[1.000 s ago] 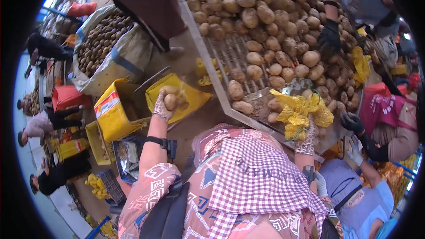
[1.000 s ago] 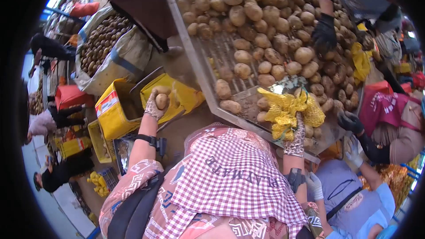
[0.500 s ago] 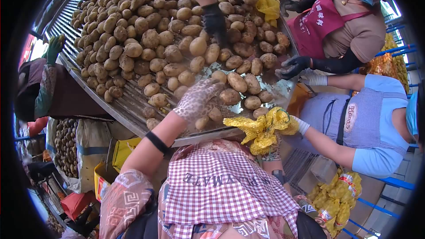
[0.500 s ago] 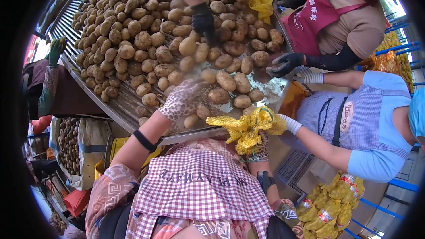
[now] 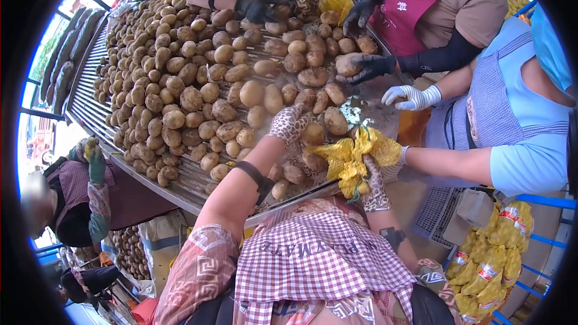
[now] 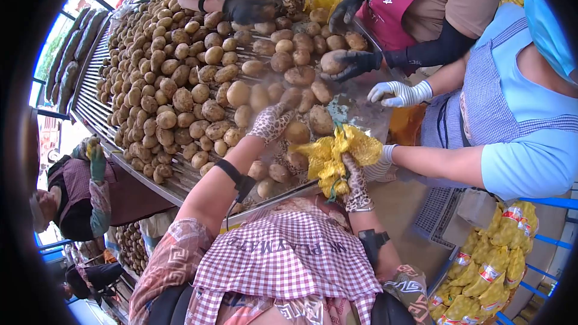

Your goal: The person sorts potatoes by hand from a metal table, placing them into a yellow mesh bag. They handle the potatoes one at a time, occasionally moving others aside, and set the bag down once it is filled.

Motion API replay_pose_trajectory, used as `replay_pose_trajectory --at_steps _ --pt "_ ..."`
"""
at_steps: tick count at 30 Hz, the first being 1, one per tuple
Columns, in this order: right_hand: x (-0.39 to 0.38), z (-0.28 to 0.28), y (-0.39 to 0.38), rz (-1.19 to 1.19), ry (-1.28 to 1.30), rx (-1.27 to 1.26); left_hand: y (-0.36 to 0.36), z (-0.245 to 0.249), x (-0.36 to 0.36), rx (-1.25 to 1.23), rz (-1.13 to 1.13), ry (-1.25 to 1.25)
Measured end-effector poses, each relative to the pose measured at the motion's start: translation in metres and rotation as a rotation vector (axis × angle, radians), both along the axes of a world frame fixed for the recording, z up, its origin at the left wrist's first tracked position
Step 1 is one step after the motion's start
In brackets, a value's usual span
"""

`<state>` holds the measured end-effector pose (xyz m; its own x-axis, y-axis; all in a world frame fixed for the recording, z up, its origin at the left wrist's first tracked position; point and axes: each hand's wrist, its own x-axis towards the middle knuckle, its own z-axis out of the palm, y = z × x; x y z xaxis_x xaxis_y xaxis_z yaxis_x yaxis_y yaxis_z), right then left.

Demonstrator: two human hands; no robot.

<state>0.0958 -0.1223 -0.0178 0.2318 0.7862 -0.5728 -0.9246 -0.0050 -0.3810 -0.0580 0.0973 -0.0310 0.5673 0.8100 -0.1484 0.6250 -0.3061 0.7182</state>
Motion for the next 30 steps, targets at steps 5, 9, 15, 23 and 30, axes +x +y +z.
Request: replay_pose_trajectory --at_steps 5,9,15,23,30 --pt "-0.004 -0.010 0.050 -0.031 -0.208 -0.197 -0.038 0.018 0.002 -0.030 -0.342 0.176" --pt "0.001 -0.036 0.051 0.014 -0.267 -0.170 -0.065 0.006 -0.001 -0.016 -0.374 0.054" --pt "0.001 0.003 0.050 0.012 0.069 -0.021 -0.051 0.018 -0.013 -0.742 -0.192 -0.364" --pt "-0.004 0.061 0.099 0.175 -0.746 0.133 -0.063 0.029 -0.067 -1.438 0.206 -1.105" --pt "-0.088 0.113 0.124 0.676 -2.025 0.646 -0.043 -0.006 -0.085 -1.491 0.056 -1.904"
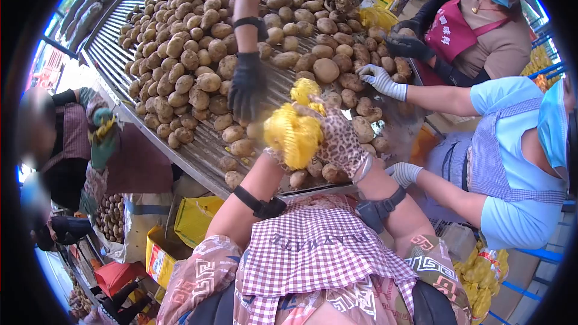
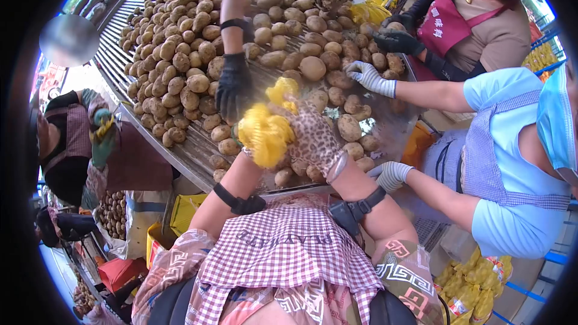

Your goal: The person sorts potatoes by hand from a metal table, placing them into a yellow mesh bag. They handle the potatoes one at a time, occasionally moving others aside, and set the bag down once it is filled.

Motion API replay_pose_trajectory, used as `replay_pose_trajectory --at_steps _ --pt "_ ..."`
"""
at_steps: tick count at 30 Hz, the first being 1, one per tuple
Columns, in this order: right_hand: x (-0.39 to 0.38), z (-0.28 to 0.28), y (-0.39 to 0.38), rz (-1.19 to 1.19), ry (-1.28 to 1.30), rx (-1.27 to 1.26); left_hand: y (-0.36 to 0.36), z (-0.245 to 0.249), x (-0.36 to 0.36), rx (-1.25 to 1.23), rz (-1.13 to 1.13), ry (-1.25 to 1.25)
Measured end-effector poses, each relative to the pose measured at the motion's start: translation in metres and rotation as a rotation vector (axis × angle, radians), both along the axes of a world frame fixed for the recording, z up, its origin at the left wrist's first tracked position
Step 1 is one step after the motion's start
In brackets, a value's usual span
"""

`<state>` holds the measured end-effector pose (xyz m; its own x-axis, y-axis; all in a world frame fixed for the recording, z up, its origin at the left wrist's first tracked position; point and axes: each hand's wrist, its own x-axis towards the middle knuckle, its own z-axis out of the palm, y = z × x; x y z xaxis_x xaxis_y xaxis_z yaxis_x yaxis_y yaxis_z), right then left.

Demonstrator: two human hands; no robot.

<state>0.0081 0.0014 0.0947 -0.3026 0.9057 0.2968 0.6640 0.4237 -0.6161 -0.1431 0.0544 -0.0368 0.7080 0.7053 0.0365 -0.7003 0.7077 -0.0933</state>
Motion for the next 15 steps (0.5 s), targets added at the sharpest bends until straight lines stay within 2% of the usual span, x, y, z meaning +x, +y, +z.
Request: replay_pose_trajectory --at_steps 1,2,3,4,5,8,9,11,12,14,15 --pt "-0.002 -0.007 -0.009 0.018 -0.120 0.056 -0.002 0.046 -0.011 -0.062 -0.167 -0.061" --pt "0.005 -0.038 -0.020 0.025 0.054 -0.038 -0.004 0.048 -0.024 0.113 0.185 0.342" --pt "0.013 -0.070 -0.033 -0.003 -0.011 -0.032 -0.011 0.073 -0.033 -0.012 0.256 0.479" --pt "0.010 -0.063 -0.042 -0.027 -0.132 -0.164 -0.018 0.096 -0.040 -0.144 0.322 0.614" --pt "0.006 -0.056 -0.037 -0.001 -0.131 -0.166 -0.013 0.092 -0.048 -0.174 0.359 0.595" --pt "0.003 -0.036 -0.008 -0.207 0.454 -0.346 -0.014 0.083 -0.059 -0.114 0.437 0.589" --pt "0.003 -0.029 0.003 -0.293 0.654 -0.394 -0.015 0.085 -0.059 -0.245 0.412 0.542" --pt "-0.015 -0.010 0.023 0.073 -0.146 0.129 -0.014 0.092 -0.057 -0.173 0.358 0.497" --pt "-0.033 0.000 0.022 0.063 -0.148 0.131 -0.015 0.093 -0.055 -0.113 0.316 0.449" --pt "-0.072 0.021 0.023 0.295 0.089 0.324 -0.017 0.091 -0.052 -0.119 0.311 0.466" --pt "-0.068 0.009 0.028 0.295 0.092 0.328 -0.020 0.088 -0.053 -0.133 0.315 0.487"
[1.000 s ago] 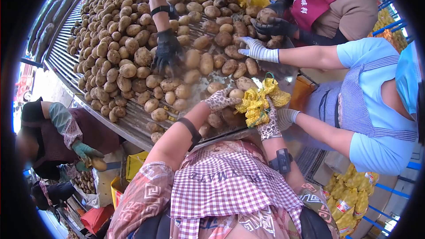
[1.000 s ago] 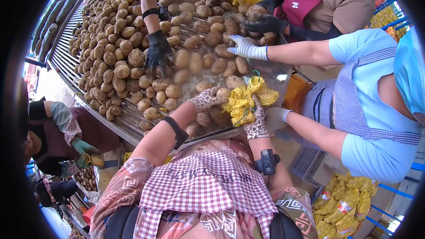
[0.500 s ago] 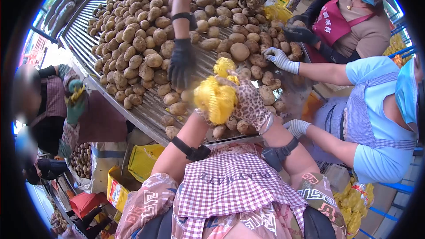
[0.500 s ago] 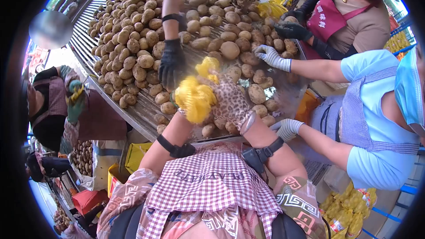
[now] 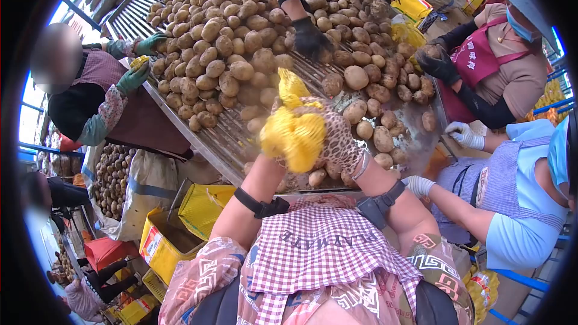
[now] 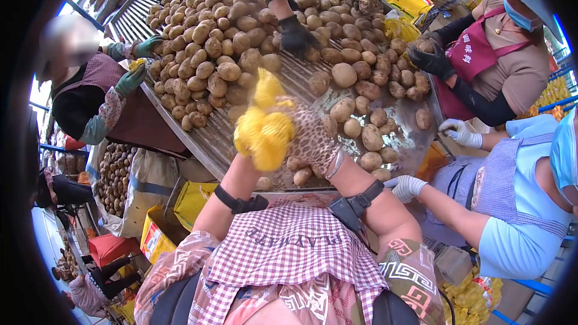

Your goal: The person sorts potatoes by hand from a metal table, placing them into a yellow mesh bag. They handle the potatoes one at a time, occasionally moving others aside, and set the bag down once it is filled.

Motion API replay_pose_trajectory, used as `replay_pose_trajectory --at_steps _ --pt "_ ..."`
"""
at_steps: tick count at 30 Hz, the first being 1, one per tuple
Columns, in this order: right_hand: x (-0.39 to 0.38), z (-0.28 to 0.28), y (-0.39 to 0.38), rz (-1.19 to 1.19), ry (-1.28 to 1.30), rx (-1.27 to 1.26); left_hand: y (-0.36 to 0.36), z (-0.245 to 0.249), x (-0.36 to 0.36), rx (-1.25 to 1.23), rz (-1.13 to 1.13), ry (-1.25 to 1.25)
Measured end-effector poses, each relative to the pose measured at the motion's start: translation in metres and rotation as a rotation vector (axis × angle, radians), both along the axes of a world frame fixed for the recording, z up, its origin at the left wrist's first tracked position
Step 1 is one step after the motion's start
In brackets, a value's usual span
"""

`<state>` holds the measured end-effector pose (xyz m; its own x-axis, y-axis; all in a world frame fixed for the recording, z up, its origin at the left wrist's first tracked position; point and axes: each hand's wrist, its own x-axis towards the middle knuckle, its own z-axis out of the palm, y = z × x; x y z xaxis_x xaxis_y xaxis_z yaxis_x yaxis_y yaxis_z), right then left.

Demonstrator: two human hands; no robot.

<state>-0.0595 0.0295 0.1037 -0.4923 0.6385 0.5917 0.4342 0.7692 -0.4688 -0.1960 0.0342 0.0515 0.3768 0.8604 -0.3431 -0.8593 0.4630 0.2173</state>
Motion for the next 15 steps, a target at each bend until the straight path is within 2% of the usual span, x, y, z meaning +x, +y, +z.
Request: replay_pose_trajectory --at_steps 1,2,3,5,7,9,11,12,13,15 --pt "0.011 -0.027 0.013 -0.091 0.287 -0.333 -0.002 -0.002 -0.003 -0.011 0.023 0.014" --pt "0.023 -0.054 0.027 -0.174 0.565 -0.679 -0.007 -0.006 -0.018 -0.090 -0.065 -0.046" --pt "0.029 -0.068 0.031 -0.275 0.847 -1.036 -0.013 -0.011 -0.021 -0.044 -0.039 -0.192" --pt "0.034 -0.054 0.034 -0.411 0.979 -1.200 -0.009 -0.025 -0.027 0.023 -0.020 -0.135" --pt "0.028 -0.047 0.029 -0.403 0.909 -1.122 -0.013 -0.016 -0.022 -0.056 0.017 -0.121" --pt "0.020 -0.053 0.025 -0.212 0.277 -0.565 -0.007 -0.023 -0.018 -0.122 0.035 -0.101" --pt "-0.014 -0.017 0.001 -0.006 0.178 -0.309 0.006 -0.059 -0.020 -0.042 0.049 -0.294" --pt "-0.017 -0.019 -0.001 0.073 0.000 -0.146 0.002 -0.036 -0.018 -0.045 -0.096 -0.582" --pt "-0.010 -0.027 -0.007 0.041 0.055 -0.156 -0.004 -0.013 -0.018 -0.048 -0.236 -0.869" --pt "0.025 -0.066 0.004 -0.166 -0.290 -0.305 -0.008 -0.016 -0.035 -0.093 0.150 -0.143"
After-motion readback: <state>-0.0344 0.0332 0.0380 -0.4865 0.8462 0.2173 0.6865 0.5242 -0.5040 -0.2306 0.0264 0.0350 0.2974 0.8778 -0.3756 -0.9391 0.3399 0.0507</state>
